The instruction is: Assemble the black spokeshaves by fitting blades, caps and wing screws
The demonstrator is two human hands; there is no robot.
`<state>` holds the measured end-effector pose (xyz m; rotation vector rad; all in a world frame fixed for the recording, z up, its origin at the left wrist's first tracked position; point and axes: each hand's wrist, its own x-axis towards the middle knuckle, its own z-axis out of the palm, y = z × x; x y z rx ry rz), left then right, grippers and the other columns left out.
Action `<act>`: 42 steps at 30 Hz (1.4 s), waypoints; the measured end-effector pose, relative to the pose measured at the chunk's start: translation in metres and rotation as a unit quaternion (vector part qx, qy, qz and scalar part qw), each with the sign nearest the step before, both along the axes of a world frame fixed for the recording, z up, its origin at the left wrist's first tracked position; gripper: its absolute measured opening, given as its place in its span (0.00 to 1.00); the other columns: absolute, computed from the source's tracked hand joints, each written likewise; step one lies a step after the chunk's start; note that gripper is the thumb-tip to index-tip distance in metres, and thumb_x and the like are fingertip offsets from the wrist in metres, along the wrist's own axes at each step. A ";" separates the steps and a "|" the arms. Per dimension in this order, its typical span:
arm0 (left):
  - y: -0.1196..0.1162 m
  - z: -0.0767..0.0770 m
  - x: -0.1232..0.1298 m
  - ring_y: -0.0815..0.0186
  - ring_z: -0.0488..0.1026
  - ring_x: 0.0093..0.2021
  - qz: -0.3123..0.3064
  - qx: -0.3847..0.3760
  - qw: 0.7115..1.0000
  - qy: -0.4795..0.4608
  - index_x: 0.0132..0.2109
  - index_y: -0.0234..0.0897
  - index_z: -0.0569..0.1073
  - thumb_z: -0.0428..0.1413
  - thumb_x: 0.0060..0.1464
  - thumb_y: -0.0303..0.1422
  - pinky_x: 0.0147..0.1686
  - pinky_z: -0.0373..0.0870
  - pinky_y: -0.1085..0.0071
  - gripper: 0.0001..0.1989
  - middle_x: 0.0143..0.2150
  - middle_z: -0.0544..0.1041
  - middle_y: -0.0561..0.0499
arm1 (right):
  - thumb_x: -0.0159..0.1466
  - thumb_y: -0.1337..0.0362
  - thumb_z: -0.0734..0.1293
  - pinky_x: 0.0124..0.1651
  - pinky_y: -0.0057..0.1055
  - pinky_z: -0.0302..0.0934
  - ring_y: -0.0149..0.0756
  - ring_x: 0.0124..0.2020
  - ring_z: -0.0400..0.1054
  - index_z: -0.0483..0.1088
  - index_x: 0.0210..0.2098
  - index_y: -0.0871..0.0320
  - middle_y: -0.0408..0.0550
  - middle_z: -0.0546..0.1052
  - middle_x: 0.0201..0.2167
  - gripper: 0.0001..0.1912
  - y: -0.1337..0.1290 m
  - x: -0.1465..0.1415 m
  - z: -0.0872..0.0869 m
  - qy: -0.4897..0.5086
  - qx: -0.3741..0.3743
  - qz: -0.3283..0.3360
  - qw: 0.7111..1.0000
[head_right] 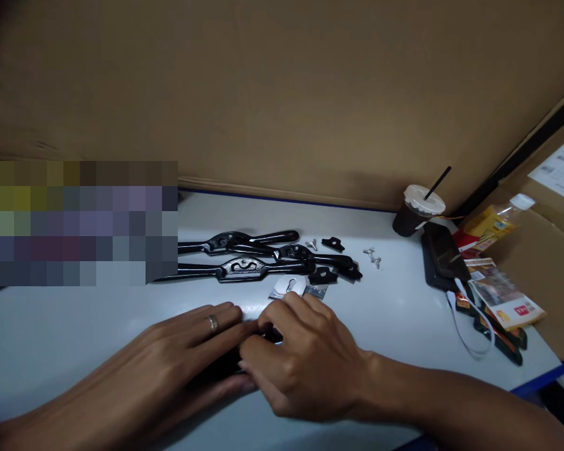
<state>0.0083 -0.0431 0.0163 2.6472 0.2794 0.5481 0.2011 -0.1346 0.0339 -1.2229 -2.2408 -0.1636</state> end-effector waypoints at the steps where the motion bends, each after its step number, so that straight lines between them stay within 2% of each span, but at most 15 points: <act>1: 0.000 0.000 0.000 0.62 0.72 0.31 0.001 -0.002 1.000 0.008 0.41 0.39 0.72 0.56 0.67 0.36 0.31 0.65 0.66 0.07 0.35 0.74 0.51 | 0.70 0.67 0.63 0.38 0.35 0.59 0.38 0.35 0.63 0.74 0.33 0.62 0.51 0.73 0.34 0.11 0.000 0.000 0.000 0.004 0.007 -0.007 1.000; 4: 0.001 -0.002 -0.002 0.62 0.72 0.33 0.003 -0.007 1.000 0.023 0.41 0.39 0.73 0.58 0.66 0.36 0.32 0.66 0.66 0.06 0.36 0.75 0.51 | 0.69 0.70 0.62 0.38 0.35 0.59 0.38 0.35 0.63 0.75 0.37 0.64 0.51 0.74 0.33 0.09 0.000 -0.001 -0.001 0.005 0.021 0.004 1.000; 8: 0.001 -0.003 -0.002 0.61 0.73 0.33 0.005 0.003 1.000 0.013 0.42 0.38 0.74 0.54 0.68 0.39 0.32 0.66 0.66 0.10 0.37 0.76 0.49 | 0.67 0.71 0.62 0.38 0.36 0.59 0.38 0.35 0.63 0.75 0.39 0.65 0.52 0.75 0.34 0.09 -0.001 -0.001 0.000 0.002 0.025 0.010 1.000; 13: 0.002 -0.003 0.000 0.61 0.73 0.32 0.006 0.025 1.000 -0.005 0.41 0.37 0.73 0.50 0.70 0.40 0.30 0.66 0.65 0.14 0.37 0.76 0.48 | 0.72 0.62 0.62 0.36 0.35 0.56 0.38 0.33 0.60 0.73 0.32 0.61 0.48 0.71 0.29 0.14 -0.002 -0.004 0.000 -0.025 0.024 -0.047 0.998; 15: 0.002 -0.002 0.001 0.61 0.74 0.33 0.003 0.018 1.000 0.000 0.44 0.37 0.73 0.52 0.69 0.40 0.31 0.67 0.66 0.12 0.38 0.77 0.48 | 0.71 0.64 0.62 0.35 0.35 0.55 0.37 0.31 0.59 0.71 0.29 0.60 0.47 0.69 0.27 0.15 -0.002 -0.006 -0.001 -0.032 0.031 -0.056 0.997; 18: 0.003 -0.002 0.000 0.62 0.73 0.33 -0.001 0.008 1.000 0.008 0.45 0.38 0.72 0.55 0.67 0.40 0.32 0.67 0.66 0.09 0.38 0.76 0.50 | 0.68 0.70 0.61 0.35 0.35 0.56 0.38 0.32 0.59 0.72 0.29 0.60 0.50 0.71 0.28 0.12 -0.003 -0.007 -0.001 -0.028 0.038 -0.034 0.998; 20: 0.004 -0.004 -0.001 0.61 0.73 0.33 -0.006 0.015 1.000 0.011 0.43 0.38 0.71 0.55 0.67 0.39 0.32 0.66 0.65 0.09 0.37 0.75 0.50 | 0.65 0.73 0.61 0.36 0.36 0.57 0.39 0.34 0.61 0.73 0.32 0.62 0.51 0.75 0.31 0.10 -0.003 -0.005 -0.002 -0.016 0.033 0.003 0.999; 22: 0.005 -0.006 -0.001 0.61 0.72 0.34 -0.018 0.023 0.999 0.012 0.43 0.38 0.71 0.54 0.68 0.38 0.34 0.66 0.65 0.08 0.37 0.75 0.51 | 0.64 0.75 0.61 0.39 0.35 0.58 0.38 0.35 0.63 0.74 0.33 0.62 0.49 0.77 0.32 0.10 -0.002 -0.002 -0.001 0.005 0.031 0.055 0.998; 25: 0.006 -0.006 -0.002 0.62 0.72 0.34 -0.033 0.028 0.999 0.014 0.45 0.39 0.70 0.53 0.69 0.37 0.34 0.65 0.65 0.07 0.37 0.74 0.51 | 0.60 0.78 0.61 0.41 0.36 0.59 0.36 0.34 0.63 0.73 0.30 0.62 0.45 0.77 0.28 0.11 0.001 0.004 0.001 0.041 0.042 0.108 0.992; 28: 0.006 -0.002 -0.001 0.62 0.71 0.34 -0.021 0.031 0.999 0.028 0.48 0.39 0.69 0.56 0.67 0.37 0.33 0.64 0.66 0.08 0.37 0.74 0.52 | 0.60 0.77 0.61 0.40 0.37 0.59 0.37 0.33 0.63 0.73 0.30 0.62 0.45 0.75 0.24 0.11 0.004 0.009 0.005 0.042 0.063 0.084 0.994; 32: 0.007 0.006 0.001 0.63 0.70 0.32 -0.014 0.039 0.998 0.051 0.46 0.38 0.70 0.56 0.67 0.39 0.31 0.63 0.67 0.09 0.36 0.74 0.52 | 0.63 0.77 0.61 0.39 0.38 0.59 0.40 0.37 0.65 0.75 0.35 0.64 0.51 0.79 0.30 0.11 0.004 0.010 0.007 0.018 0.058 0.036 0.998; 34: 0.007 0.009 0.001 0.63 0.71 0.33 -0.021 0.028 0.998 0.061 0.44 0.37 0.69 0.55 0.67 0.39 0.32 0.64 0.67 0.09 0.36 0.75 0.51 | 0.63 0.77 0.61 0.39 0.38 0.59 0.41 0.38 0.66 0.75 0.37 0.65 0.52 0.80 0.32 0.11 0.002 0.008 0.007 0.015 0.052 0.054 0.997; 37: 0.007 0.011 0.001 0.62 0.72 0.34 -0.027 0.022 0.996 0.079 0.48 0.36 0.70 0.56 0.67 0.37 0.34 0.66 0.66 0.09 0.38 0.75 0.50 | 0.62 0.77 0.61 0.38 0.38 0.60 0.41 0.37 0.67 0.75 0.37 0.66 0.52 0.79 0.31 0.11 -0.001 0.005 0.007 0.011 0.052 0.109 0.993; 39: 0.007 0.012 0.001 0.61 0.73 0.36 -0.024 0.025 0.996 0.085 0.50 0.36 0.70 0.56 0.67 0.37 0.35 0.67 0.66 0.11 0.39 0.75 0.50 | 0.63 0.77 0.61 0.36 0.38 0.60 0.40 0.34 0.66 0.75 0.36 0.66 0.51 0.78 0.28 0.11 -0.002 0.005 0.008 0.006 0.057 0.116 0.992; 42: 0.006 0.013 0.002 0.62 0.72 0.35 -0.019 0.028 0.995 0.091 0.51 0.35 0.70 0.58 0.66 0.40 0.34 0.67 0.66 0.14 0.40 0.76 0.49 | 0.64 0.77 0.61 0.34 0.37 0.60 0.40 0.33 0.64 0.75 0.37 0.65 0.51 0.76 0.27 0.11 -0.002 0.007 0.010 -0.007 0.059 0.054 0.997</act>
